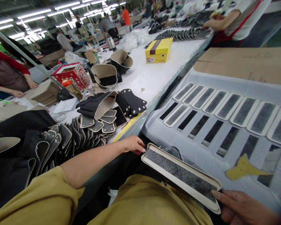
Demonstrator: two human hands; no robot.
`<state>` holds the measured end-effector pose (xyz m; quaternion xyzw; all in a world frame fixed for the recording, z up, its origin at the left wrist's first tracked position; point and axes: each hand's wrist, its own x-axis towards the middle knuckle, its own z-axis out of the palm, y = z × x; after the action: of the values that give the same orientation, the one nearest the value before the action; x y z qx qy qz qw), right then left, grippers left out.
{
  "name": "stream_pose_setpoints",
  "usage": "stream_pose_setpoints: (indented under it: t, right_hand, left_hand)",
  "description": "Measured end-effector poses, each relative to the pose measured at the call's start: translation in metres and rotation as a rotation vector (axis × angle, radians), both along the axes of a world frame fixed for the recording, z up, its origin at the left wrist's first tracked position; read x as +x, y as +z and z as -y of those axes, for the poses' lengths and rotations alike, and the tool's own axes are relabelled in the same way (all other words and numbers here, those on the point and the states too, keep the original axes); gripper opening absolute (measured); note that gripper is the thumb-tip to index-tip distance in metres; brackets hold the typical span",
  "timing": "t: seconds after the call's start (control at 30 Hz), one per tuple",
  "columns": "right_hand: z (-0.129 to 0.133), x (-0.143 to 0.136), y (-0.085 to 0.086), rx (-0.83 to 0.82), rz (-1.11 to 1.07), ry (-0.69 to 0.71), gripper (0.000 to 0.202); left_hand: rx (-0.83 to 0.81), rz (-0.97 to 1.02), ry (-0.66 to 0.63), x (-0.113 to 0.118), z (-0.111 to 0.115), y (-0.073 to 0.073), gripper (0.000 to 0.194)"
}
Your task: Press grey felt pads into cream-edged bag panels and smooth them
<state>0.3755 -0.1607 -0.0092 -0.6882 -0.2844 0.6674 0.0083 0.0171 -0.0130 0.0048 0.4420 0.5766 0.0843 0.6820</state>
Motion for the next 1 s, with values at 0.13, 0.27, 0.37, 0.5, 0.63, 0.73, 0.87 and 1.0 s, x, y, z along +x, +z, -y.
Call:
stream_pose_setpoints:
  t: [0.13,0.27,0.37,0.5,0.63,0.73,0.87,1.0]
  right_hand:
    - [-0.002,-0.007,0.015,0.005,0.011,-0.067,0.039]
    - [-0.003,-0.015,0.029,0.013,-0.034,-0.112,0.040]
    - [-0.003,-0.018,0.034,0.023,-0.005,-0.130,0.038]
    - [-0.006,-0.020,0.034,0.007,0.026,-0.102,0.036]
    - [-0.006,-0.018,0.030,-0.019,-0.005,-0.113,0.037]
    - [-0.005,-0.016,0.026,-0.025,-0.030,-0.102,0.040]
    - [-0.004,-0.016,0.027,0.009,-0.024,-0.087,0.045]
    - [-0.005,-0.016,0.032,0.028,-0.018,-0.078,0.044]
  left_hand:
    - [-0.033,0.064,-0.103,-0.004,-0.003,0.004,0.038]
    - [-0.049,0.114,-0.198,-0.009,-0.004,0.009,0.043]
    - [0.011,0.055,-0.210,-0.007,0.003,0.012,0.047]
    - [0.553,-0.464,-0.472,0.005,0.014,0.022,0.042]
    - [0.736,-0.628,-0.650,0.008,0.019,0.028,0.033]
    - [0.781,-0.671,-0.727,0.008,0.025,0.022,0.032]
    - [0.833,-0.760,-0.823,0.015,0.039,0.010,0.028]
    - [0.850,-0.823,-0.873,0.019,0.043,0.004,0.027]
